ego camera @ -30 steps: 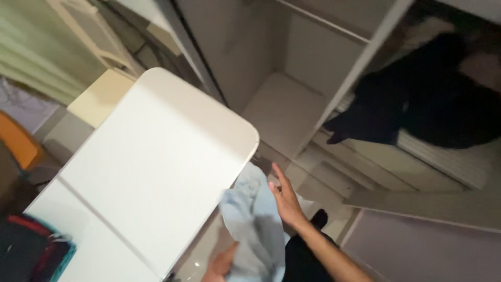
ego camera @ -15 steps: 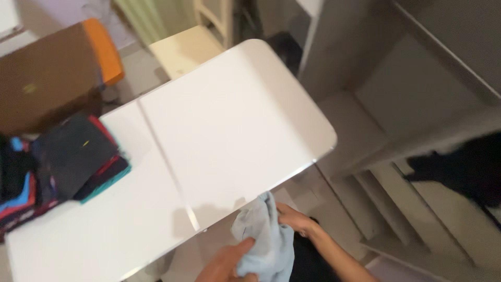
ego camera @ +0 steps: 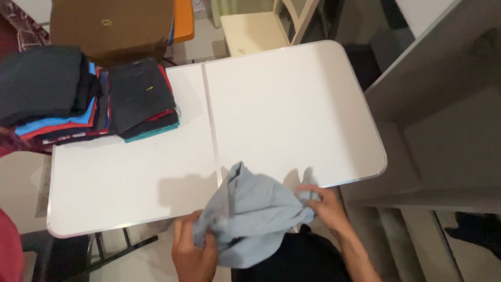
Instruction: The person removes items of clothing from a closet and folds them on a table. The person handles light blue jeans, dark blue jeans, and a beige shirt, folding each one and adding it to a stack.
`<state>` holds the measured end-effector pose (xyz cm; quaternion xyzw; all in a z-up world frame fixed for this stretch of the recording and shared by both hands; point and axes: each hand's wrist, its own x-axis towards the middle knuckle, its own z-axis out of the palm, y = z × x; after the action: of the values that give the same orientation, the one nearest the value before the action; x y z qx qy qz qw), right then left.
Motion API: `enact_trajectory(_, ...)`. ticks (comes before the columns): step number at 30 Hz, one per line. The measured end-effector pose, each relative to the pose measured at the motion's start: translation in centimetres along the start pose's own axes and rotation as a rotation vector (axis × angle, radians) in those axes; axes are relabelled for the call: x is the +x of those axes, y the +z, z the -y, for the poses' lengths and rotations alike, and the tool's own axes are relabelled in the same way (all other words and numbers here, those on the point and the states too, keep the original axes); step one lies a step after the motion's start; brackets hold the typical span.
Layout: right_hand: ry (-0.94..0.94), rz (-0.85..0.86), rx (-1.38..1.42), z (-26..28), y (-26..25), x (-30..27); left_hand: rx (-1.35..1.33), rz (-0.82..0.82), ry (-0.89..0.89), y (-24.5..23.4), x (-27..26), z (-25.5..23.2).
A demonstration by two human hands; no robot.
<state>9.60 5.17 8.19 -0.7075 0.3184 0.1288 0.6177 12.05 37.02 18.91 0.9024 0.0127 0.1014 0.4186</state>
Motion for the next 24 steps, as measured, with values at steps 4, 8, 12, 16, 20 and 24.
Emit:
enact_trajectory(4,-0.294,-0.252,0.229,2.1,-1.1,-1.0,-0.01,-0.164,0.101,-0.8,1.5,-1.4)
enact_trajectory(8,-0.474,-0.479,0.218,3.1,-2.0,-1.8,-0.028,-0.238,0.191,-1.3,5.0,-2.4)
enact_trajectory(12,-0.576,-0.576,0.215,3.3,-1.5,-1.6,-0.026,-0.253,0.463,1.3,10.2,-1.4)
enact_trajectory(16,-0.589,-0.446,0.154,1.5,-0.4,0.5,0.366,-0.18,0.485,8.4,17.3,1.9)
enact_trajectory(20,-0.226,-0.309,0.133,-2.4,1.7,1.9,0.461,0.054,0.375,14.9,17.3,6.8)
enact_trajectory(24,-0.107,-0.305,0.179,-7.4,2.3,1.3,0.33,0.284,0.386,18.1,10.8,10.5)
